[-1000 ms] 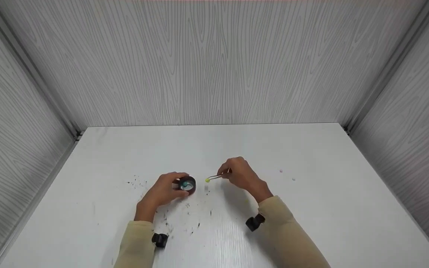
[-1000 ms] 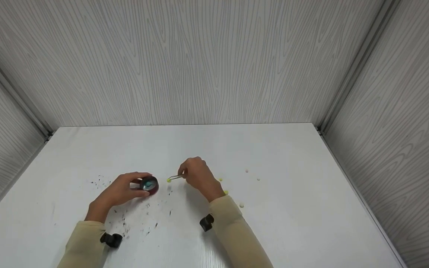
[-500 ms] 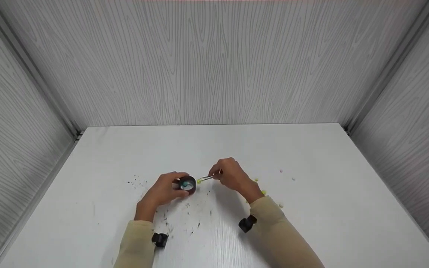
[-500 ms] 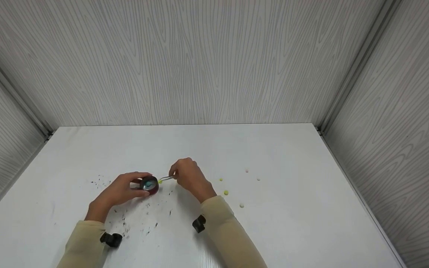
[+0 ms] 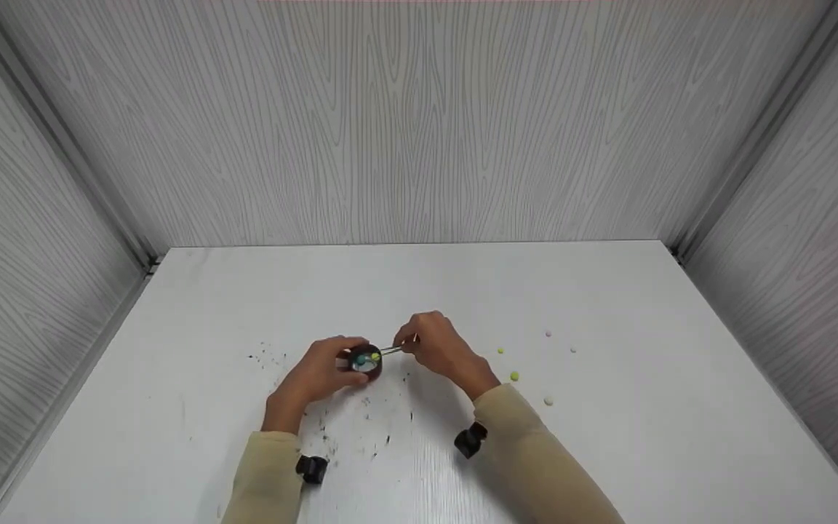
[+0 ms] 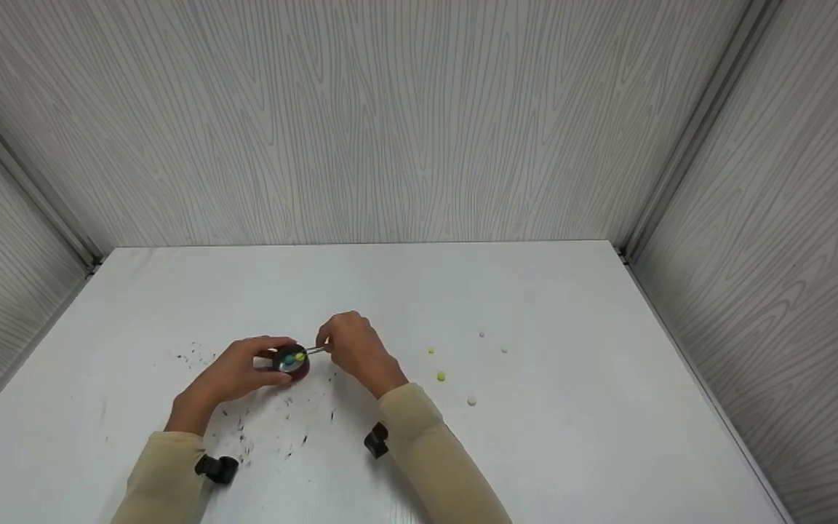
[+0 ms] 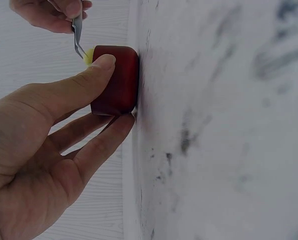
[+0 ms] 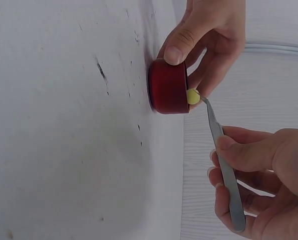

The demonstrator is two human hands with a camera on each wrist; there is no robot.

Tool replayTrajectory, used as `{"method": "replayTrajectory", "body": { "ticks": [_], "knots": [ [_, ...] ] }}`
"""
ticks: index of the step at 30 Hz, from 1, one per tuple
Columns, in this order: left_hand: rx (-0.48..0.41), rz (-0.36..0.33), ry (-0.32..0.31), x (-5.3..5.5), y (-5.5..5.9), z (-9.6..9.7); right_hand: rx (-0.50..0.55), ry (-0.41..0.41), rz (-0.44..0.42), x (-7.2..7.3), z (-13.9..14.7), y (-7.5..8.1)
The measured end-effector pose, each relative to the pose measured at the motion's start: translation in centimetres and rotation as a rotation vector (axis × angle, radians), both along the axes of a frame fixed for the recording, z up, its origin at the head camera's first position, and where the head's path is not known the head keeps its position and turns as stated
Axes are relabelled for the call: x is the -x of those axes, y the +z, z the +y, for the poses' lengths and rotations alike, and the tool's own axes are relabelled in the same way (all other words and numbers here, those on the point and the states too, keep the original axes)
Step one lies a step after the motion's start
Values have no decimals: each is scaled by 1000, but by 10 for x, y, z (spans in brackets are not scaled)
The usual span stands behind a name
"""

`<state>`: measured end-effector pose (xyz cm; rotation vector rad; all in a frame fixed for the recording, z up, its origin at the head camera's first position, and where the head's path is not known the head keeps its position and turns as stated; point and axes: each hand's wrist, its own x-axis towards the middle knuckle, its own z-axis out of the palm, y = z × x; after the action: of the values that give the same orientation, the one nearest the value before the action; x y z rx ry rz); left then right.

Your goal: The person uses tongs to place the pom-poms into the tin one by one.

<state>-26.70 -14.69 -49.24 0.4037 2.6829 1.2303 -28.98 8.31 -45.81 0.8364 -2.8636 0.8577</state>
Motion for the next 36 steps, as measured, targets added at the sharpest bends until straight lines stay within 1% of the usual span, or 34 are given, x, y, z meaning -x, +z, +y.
{"method": "replayTrajectory", "body": {
  "ticks": [4, 12, 21, 25, 30, 36],
  "knots": [
    [1, 1, -2, 1, -1, 0, 8, 14, 20, 2, -3, -3],
    [11, 8, -2, 2, -2, 0, 16, 6, 6, 4, -6, -8],
    [23, 6, 0, 1, -1, 0, -14, -47, -46, 3, -11, -9],
    [24, 11, -4, 1, -1, 0, -17, -49, -37, 3, -11, -10],
    [24, 31, -11, 0, 0, 0, -19, -13, 10, 5, -8, -11],
    [26, 26, -2, 0, 1, 0, -10, -13, 9, 4, -2, -10]
  ]
}}
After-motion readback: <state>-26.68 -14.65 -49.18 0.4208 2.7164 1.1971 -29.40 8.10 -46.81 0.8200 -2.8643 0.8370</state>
